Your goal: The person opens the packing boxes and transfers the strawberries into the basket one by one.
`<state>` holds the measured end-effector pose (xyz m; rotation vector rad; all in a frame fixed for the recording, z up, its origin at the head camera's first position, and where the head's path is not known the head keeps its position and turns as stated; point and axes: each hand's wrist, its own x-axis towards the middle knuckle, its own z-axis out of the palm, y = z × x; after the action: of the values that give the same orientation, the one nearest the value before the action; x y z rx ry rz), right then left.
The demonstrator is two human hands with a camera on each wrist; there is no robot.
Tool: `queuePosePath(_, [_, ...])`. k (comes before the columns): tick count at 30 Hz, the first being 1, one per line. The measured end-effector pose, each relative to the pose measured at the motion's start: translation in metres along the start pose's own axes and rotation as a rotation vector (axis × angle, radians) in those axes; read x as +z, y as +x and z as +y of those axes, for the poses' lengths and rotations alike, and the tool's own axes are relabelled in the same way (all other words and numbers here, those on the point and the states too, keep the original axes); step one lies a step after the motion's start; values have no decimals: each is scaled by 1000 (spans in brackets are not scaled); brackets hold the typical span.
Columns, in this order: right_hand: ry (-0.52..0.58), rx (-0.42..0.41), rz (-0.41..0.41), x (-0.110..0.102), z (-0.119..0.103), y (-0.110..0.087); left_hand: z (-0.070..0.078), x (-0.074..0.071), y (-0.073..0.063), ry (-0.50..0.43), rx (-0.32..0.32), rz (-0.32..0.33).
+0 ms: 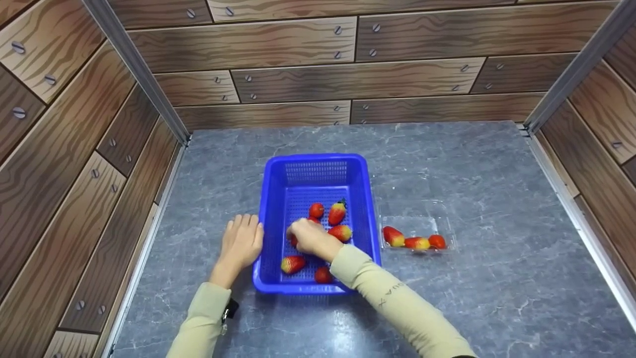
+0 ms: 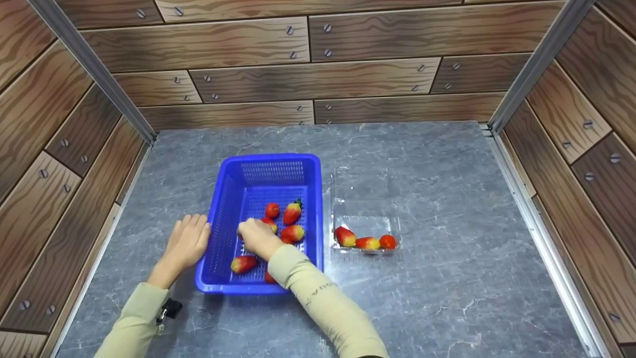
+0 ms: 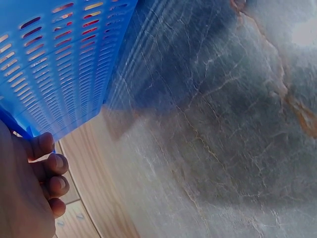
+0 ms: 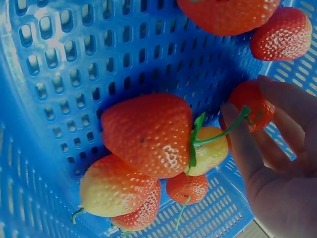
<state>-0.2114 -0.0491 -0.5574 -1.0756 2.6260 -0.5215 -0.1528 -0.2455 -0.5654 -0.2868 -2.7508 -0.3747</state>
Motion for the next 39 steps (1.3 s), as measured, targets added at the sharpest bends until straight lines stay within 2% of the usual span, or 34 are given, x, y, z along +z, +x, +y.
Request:
queuePosePath(6, [-6,15,-22,-3,-3,0,0,0,0,0,-9,-11])
queuePosePath(12, [-12,11,5,-9,-5,-1,0,1,-1,-11,-5,-3])
queuePosePath(15, [-13,12,19,-16,-7,-3,0,1,-2,-11,-4,0])
queuePosePath(21, [17,63,-3,-34,-11,-6,0,0,-2,-17,-16,-13])
queuePosePath(24, [17,52,0,-44,-12,-8,0,1,-1,-14,-22,-19])
queuePosePath(31, [48,22,39,-69,-9,-17,0,0,0,-3,-16,-15])
queuePosePath(39, [30,-11,134,-87,5,-31,0,-1,0,-13,-22,-35])
